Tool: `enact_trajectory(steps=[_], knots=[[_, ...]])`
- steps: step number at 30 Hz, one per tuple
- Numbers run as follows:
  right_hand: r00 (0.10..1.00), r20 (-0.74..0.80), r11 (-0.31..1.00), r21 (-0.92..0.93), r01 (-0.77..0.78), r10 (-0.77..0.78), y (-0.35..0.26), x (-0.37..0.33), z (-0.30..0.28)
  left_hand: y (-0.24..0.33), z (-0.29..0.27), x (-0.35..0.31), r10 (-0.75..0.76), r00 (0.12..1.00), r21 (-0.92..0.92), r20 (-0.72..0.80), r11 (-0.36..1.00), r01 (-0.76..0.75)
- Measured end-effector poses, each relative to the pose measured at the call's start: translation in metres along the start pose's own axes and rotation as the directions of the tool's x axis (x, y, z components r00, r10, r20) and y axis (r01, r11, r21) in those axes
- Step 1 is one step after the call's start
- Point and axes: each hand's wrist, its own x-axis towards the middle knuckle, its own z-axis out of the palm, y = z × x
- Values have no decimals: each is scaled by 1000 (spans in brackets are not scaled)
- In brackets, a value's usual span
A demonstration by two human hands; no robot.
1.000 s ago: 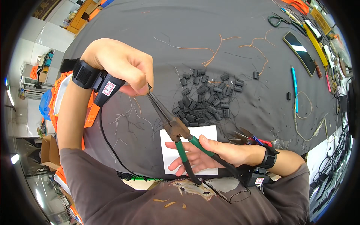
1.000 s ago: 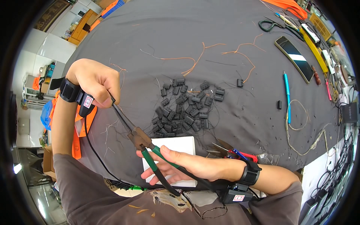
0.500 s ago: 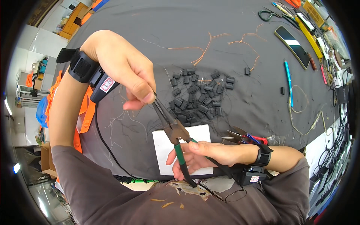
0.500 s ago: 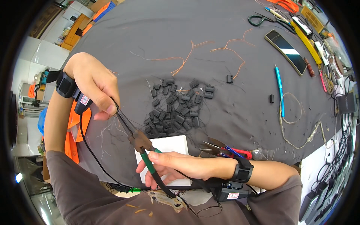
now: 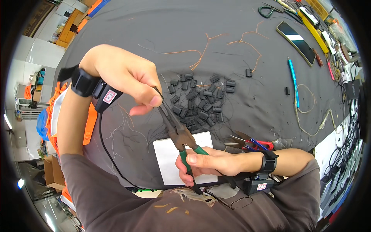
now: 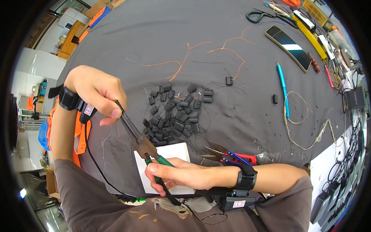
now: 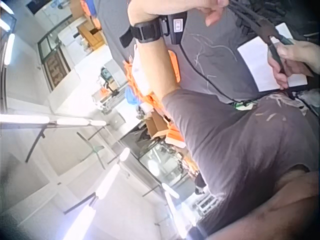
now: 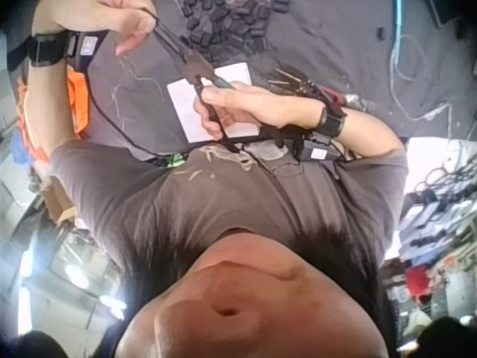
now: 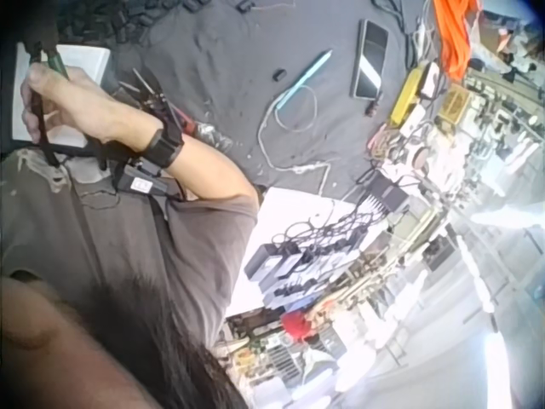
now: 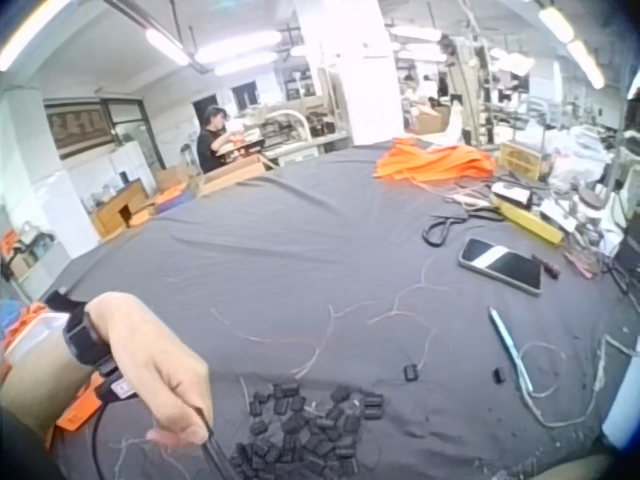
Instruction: Using pliers to bend and fix small metal wires on black rectangular components over a white backing board.
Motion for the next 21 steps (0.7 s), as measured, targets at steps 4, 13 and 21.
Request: enact_trajectory(steps=[4,13,21], knots=[[1000,-13,993,115,-13,15,-2,-1,-1,3,18,-8,-21,943,46,-332,998,38],[999,-35,990,141,-6,11,-5,1,-3,-24,90,31,-46,420,-215,-906,906,-364],[1000,-19,987,160,-20,24,-6,1,-4,-27,108,44,-149,246,-277,-958,714,-643]])
